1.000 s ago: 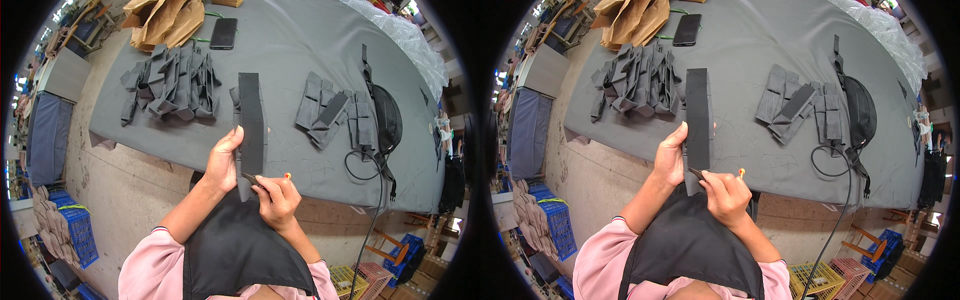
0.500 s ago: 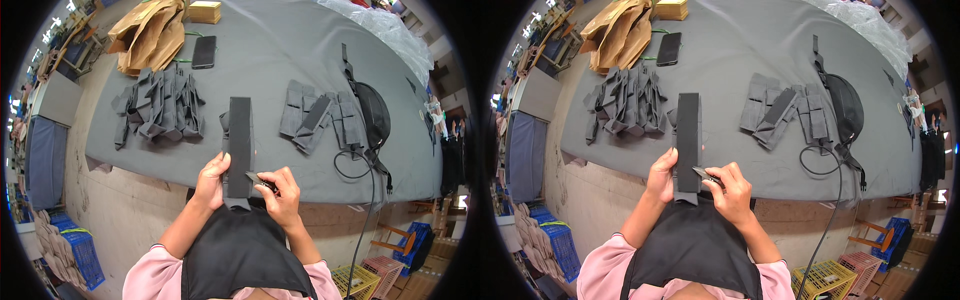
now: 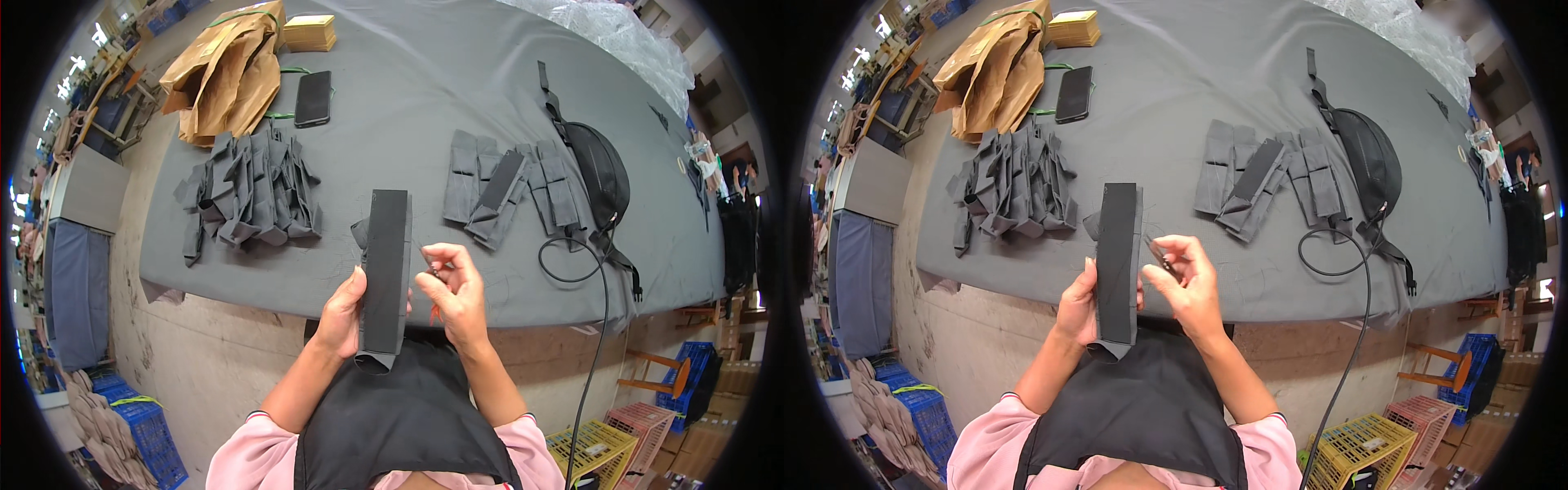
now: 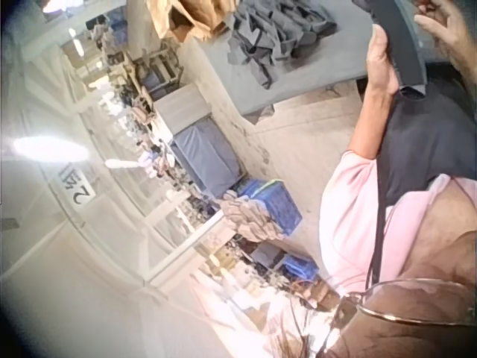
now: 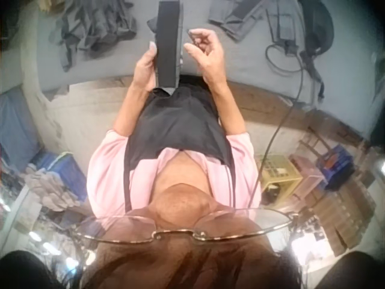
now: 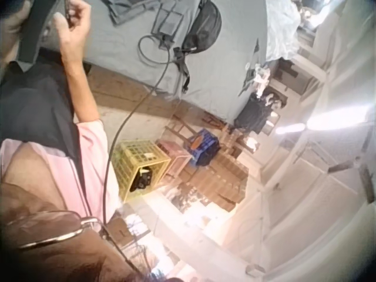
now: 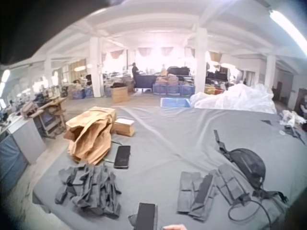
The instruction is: The person uses a pair of scissors to trim the edges of multiple gray fabric strips. They hold each strip with one hand and carefully cut along the edges with the other, occasionally folding the fabric to access different sides. The trimmed pieces are placed on a table alongside other similar fabric items.
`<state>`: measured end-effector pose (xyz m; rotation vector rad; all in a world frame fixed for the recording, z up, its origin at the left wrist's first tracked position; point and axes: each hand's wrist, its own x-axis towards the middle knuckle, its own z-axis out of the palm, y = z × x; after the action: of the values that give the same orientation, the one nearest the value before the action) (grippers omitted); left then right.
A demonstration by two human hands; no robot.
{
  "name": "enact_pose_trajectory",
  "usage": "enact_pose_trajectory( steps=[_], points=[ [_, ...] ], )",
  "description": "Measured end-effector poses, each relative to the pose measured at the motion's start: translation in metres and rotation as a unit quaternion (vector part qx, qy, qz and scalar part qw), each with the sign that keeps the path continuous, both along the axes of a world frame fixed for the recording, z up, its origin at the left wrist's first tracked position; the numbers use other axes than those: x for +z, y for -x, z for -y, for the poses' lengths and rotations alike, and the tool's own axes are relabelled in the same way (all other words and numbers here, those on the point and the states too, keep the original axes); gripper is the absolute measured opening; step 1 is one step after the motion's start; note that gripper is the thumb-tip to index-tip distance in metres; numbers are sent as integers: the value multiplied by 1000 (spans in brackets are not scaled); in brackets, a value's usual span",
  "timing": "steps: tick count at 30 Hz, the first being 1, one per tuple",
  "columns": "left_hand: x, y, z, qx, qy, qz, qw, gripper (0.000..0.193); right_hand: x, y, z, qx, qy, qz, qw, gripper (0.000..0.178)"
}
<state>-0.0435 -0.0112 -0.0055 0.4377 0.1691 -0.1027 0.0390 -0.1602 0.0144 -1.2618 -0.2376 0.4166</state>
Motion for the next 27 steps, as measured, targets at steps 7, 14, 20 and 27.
enact_pose_trajectory(
  steps=[7,14,20,27],
  points=[
    [13,-8,7,49,-32,-75,995,43,5,5,-1,47,-20,-70,996,23],
    [4,-11,-3,58,-9,-160,985,31,-3,24,11,-37,164,169,971,28],
    [-28,-9,4,-71,339,69,935,27,-5,45,-1,-15,187,294,937,25],
    [-22,-8,6,-60,86,-38,994,39,-1,47,-5,-8,227,408,884,33]
  ],
)
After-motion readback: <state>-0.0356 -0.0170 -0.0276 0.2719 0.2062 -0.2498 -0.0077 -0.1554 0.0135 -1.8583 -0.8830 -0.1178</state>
